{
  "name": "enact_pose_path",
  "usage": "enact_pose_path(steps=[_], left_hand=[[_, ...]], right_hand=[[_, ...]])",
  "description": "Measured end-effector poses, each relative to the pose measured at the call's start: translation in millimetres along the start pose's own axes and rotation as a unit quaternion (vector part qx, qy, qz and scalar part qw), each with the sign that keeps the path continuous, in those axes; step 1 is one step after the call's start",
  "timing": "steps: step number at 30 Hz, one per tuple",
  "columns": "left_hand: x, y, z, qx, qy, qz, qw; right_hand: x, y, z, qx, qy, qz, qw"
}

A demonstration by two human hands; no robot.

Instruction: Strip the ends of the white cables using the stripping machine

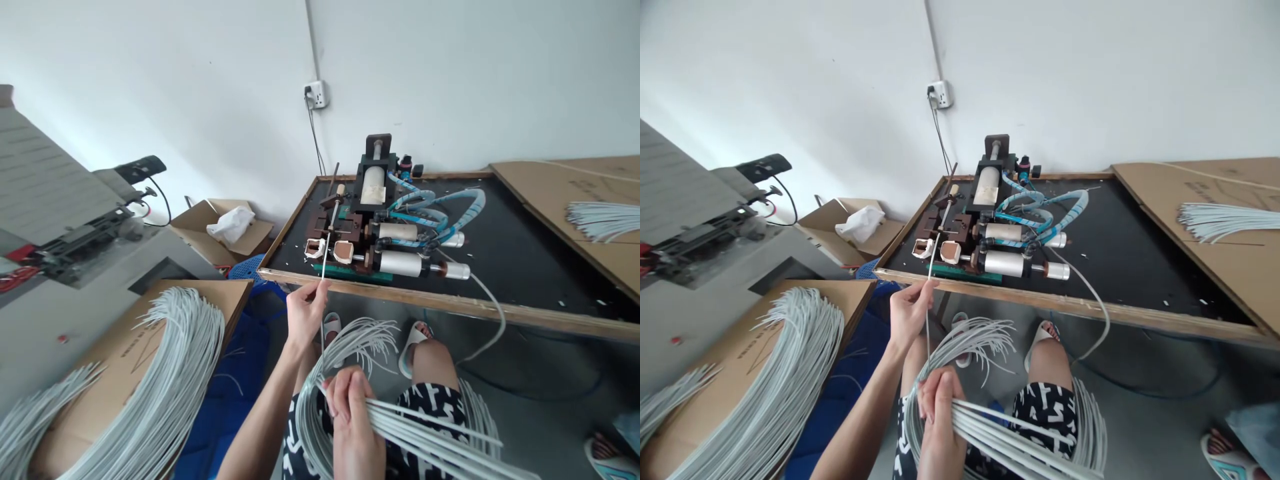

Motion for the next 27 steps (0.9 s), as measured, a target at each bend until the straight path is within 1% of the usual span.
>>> enact_pose_path(steps=[3, 9, 12, 20, 23, 27], left_hand=[[-3, -3, 1.3, 0.002, 0.009, -0.009, 1.0], [-1, -5, 1.2, 0.008, 0.009, -0.009, 1.0], [-2, -6, 0.8, 0.01, 0.012, -0.012, 1.0], [-6, -9, -0.8, 0.01, 0.025, -0.007, 1.0], [-8, -11, -0.9, 0.0, 0.039, -0.006, 0.999], [-8, -10, -2.7, 0.004, 0.066, 0.019, 0.998]], right_hand=[[-1, -1, 3, 0.008, -0.001, -0.001, 1.0], [-4, 0, 10, 0.001, 0.004, -0.012, 1.0], [-4, -2, 11, -0.008, 0.011, -0.014, 1.0], [-3, -4, 10, -0.004, 0.025, -0.012, 1.0], [4, 3, 11, 0.017, 0.045, -0.003, 0.999], [16, 21, 17, 0.002, 0.085, -0.002, 0.996]])
Point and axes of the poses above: each hand's wrist, its own y-axis away from the middle knuckle, its own z-axis out of the palm, x = y × z, the point moved 2 cm from there along -y, towards the middle knuckle, and after that the axes turned 15 degrees about z, right-handed, at the moved point
